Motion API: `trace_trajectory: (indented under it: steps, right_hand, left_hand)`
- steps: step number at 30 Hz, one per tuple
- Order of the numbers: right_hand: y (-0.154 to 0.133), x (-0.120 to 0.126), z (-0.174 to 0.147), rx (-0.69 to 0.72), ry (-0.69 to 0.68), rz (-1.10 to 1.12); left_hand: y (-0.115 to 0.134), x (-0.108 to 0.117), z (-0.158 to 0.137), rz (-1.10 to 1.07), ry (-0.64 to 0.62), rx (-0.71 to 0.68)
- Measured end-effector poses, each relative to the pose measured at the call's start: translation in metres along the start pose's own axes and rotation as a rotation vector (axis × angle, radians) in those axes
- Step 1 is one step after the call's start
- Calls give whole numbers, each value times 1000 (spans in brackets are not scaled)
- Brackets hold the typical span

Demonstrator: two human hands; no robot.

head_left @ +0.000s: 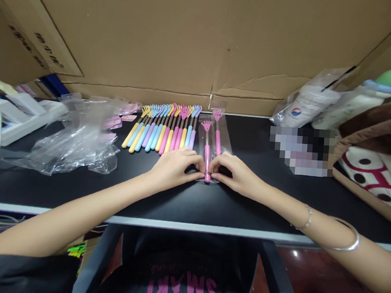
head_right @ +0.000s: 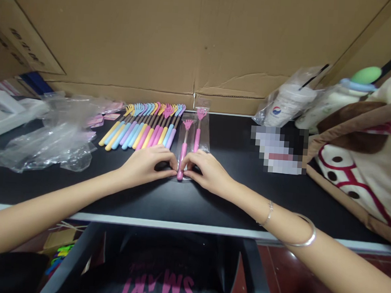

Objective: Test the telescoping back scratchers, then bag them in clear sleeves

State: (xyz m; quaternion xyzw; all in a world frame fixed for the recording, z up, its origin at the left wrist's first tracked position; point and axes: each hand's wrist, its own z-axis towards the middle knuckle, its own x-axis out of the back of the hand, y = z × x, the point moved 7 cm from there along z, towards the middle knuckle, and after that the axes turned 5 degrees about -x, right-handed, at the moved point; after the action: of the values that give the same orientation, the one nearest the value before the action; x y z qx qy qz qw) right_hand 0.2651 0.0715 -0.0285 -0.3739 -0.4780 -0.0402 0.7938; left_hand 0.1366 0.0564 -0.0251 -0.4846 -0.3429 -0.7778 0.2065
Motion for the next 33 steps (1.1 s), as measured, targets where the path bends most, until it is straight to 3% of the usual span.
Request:
trace_trajectory:
  steps: [8,13,21,33]
  right_hand:
    - [5,0,0,-15,-10,-67]
    - [-4,5,-3,42,5,-106]
    - [-8,9,-4,25,8,-233]
    - [-15,12,-9,106,-46,-312]
  left_hand:
    - [3,3,-2,79,52,-15]
    - [12,9,-5,253,106,-125]
    - [23,11,-9,358,113,-256]
    - [24,10,-10,337,120,-280]
